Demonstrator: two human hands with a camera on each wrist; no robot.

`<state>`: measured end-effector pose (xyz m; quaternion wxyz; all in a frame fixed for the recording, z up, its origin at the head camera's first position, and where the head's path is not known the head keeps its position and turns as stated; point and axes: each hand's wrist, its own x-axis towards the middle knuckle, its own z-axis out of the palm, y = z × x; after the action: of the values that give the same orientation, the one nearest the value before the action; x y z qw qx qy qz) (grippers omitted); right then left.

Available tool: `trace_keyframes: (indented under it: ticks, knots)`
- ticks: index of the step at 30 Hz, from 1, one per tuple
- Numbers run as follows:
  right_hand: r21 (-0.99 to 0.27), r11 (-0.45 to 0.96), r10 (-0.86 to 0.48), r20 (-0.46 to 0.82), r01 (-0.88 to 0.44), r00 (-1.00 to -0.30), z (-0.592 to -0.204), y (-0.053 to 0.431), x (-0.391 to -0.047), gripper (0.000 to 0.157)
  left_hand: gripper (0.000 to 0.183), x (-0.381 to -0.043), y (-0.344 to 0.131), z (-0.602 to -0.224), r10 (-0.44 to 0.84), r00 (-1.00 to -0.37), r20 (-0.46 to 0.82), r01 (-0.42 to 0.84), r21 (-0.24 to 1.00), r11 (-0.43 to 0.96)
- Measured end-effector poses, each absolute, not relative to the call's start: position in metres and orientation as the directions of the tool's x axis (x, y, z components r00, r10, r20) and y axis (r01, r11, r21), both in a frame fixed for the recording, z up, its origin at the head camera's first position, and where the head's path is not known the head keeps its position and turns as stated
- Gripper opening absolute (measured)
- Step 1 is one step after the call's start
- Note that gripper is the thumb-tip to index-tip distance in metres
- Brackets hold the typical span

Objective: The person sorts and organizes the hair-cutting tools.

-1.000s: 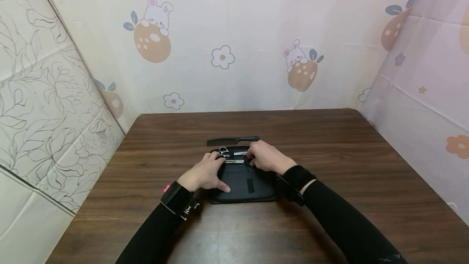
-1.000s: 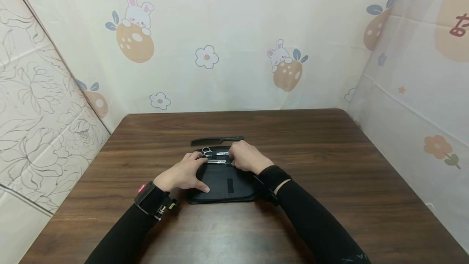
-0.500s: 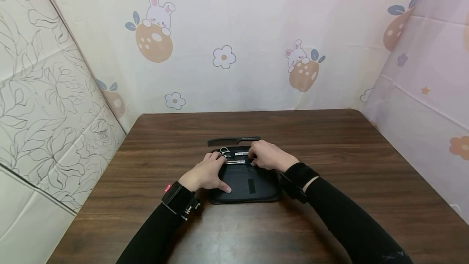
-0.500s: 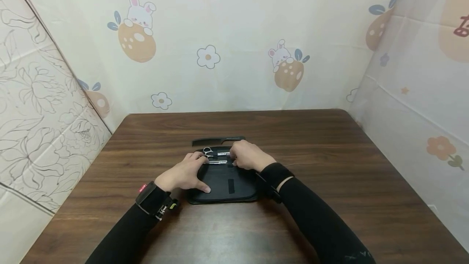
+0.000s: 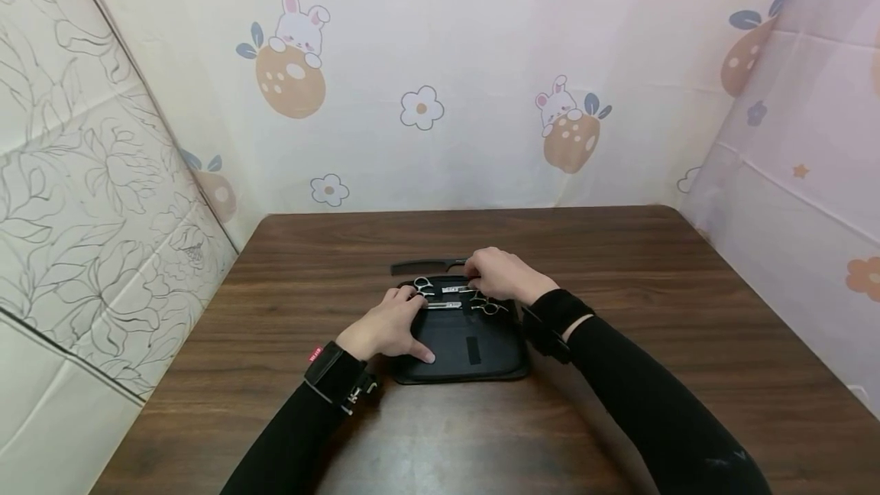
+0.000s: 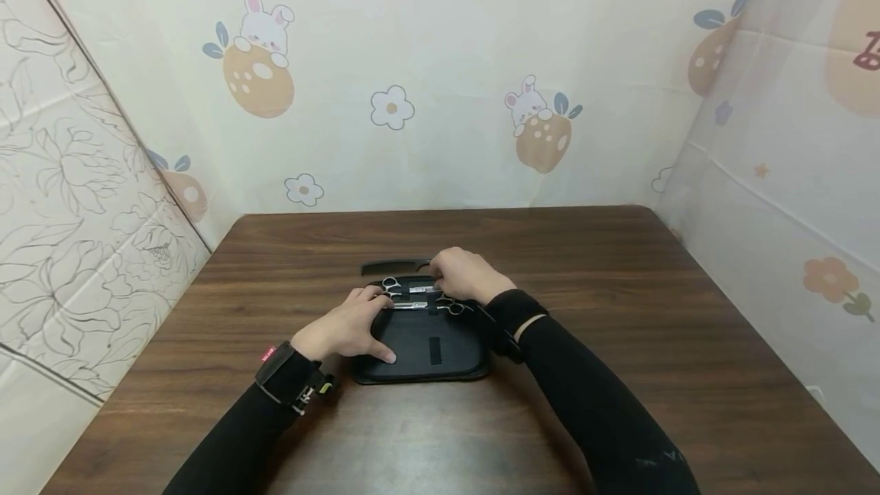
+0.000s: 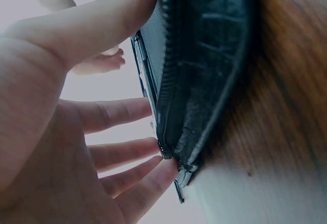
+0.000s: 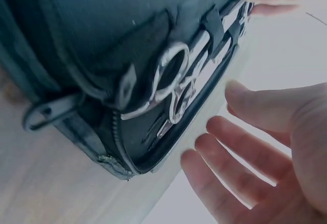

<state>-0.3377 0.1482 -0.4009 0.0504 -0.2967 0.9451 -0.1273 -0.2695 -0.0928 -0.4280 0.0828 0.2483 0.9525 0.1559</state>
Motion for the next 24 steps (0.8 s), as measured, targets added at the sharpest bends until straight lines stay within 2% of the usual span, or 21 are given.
trace_keyframes:
  ticks: [9, 16, 24]
  knots:
    - [-0.265, 0.84, -0.481, 0.041, -0.473, -0.876, -0.406, 0.149, -0.357, 0.033, 0.086, -0.269, -0.093, -0.428, 0.492, -0.865, -0.097, 0.436, 0.34, 0.834]
    - [-0.272, 0.866, -0.435, 0.0, -0.419, -0.9, -0.414, 0.151, -0.372, 0.038, 0.086, -0.27, -0.092, -0.428, 0.496, -0.863, -0.095, 0.44, 0.34, 0.831]
    - [-0.273, 0.874, -0.438, -0.083, -0.403, -0.895, -0.419, 0.147, -0.382, 0.043, 0.086, -0.27, -0.094, -0.428, 0.497, -0.863, -0.092, 0.441, 0.343, 0.829]
